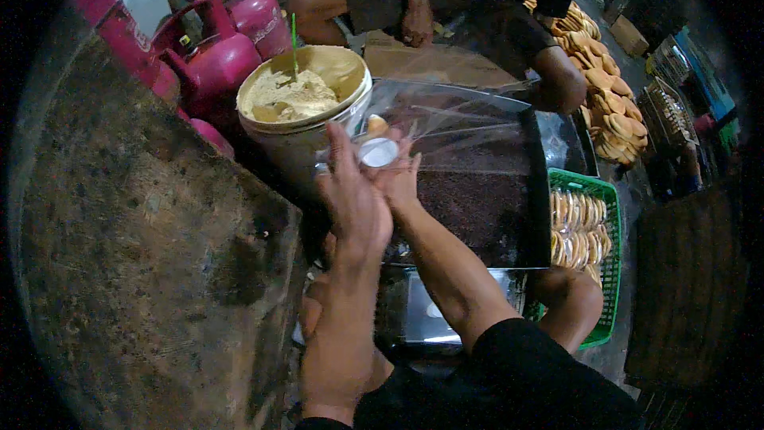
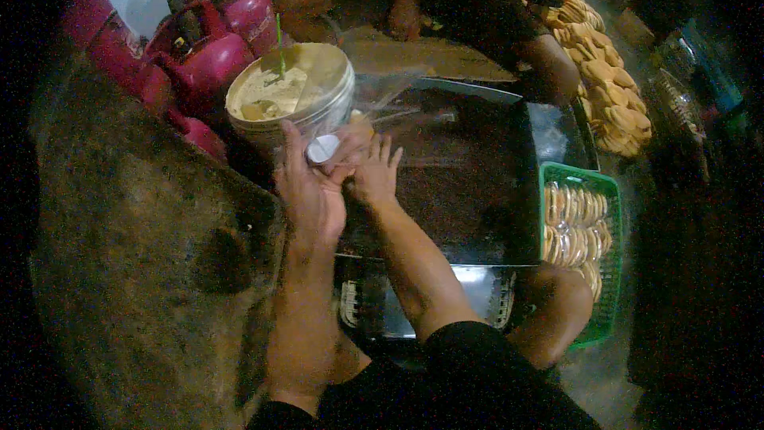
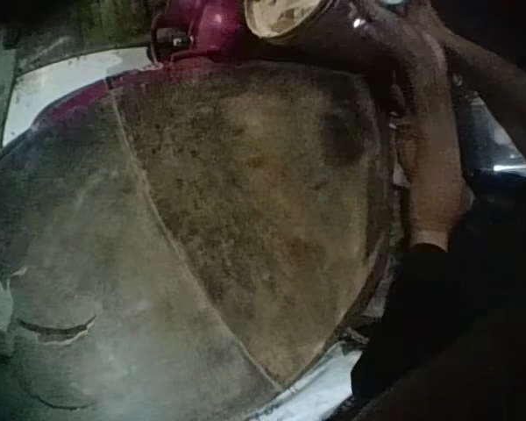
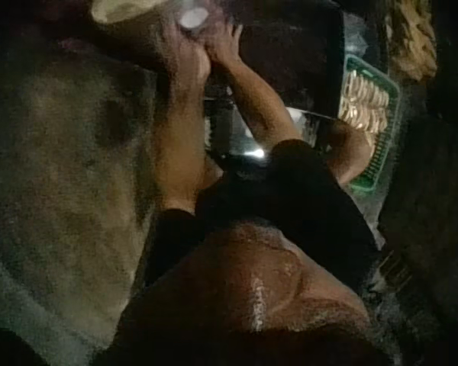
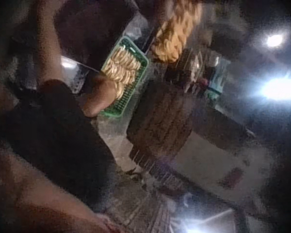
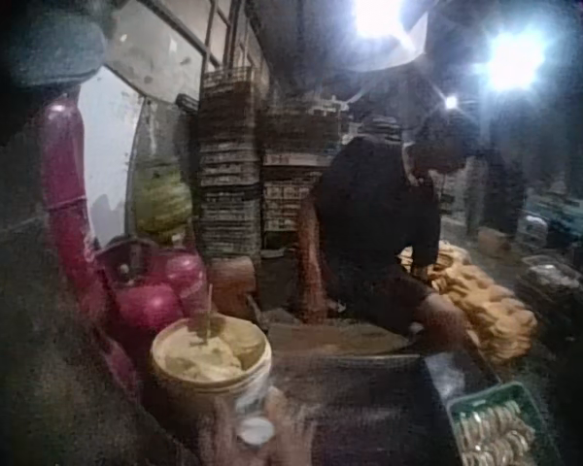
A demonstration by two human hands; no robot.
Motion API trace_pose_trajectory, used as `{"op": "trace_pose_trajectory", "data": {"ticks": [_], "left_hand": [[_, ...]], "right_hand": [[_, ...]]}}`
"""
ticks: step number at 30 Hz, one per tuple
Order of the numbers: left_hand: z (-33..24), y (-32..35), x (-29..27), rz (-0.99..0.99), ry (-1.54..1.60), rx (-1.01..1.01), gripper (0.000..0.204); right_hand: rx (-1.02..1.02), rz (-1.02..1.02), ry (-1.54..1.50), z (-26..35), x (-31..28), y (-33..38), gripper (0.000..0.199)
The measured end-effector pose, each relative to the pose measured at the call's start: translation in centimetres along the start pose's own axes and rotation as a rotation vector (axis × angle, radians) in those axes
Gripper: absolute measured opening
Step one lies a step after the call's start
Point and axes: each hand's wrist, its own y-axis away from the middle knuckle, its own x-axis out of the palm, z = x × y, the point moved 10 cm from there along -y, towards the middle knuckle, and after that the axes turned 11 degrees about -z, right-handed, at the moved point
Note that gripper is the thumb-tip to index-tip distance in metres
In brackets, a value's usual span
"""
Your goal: The person assembles sandwiches by taking buns, spreading a filling, adding a dark granular topping, and placing them into a green basket. Another person assists by spreading filling on buns nearby.
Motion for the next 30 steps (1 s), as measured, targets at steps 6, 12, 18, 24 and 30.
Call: {"op": "trace_pose_trajectory", "data": {"ticks": [6, 12, 18, 24, 30], "left_hand": [[-1.1, -0.9, 0.4, 0.0, 0.065, 0.104, 0.061], [-2.9, -0.3, 2.0, 0.118, -0.215, 0.307, 0.068], [0.4, 1.1, 0.9, 0.276, -0.526, 0.386, 0.076], [7.0, 11.4, 3.6, 0.665, -0.463, 0.072, 0.078], [11.2, 17.8, 2.9, 0.453, -0.334, -0.177, 0.066]], "right_hand": [[0.193, 0.12, -0.109, -2.6, -6.5, -3.5, 0.055], [0.689, 0.202, -0.802, -14.4, -21.0, 3.0, 0.041], [0.818, -0.092, -1.252, -24.1, -35.2, 12.8, 0.062], [0.848, -0.119, -1.374, -19.7, -37.0, 12.8, 0.064], [0.594, -0.174, -1.396, -15.6, -37.6, 13.0, 0.057]]}}
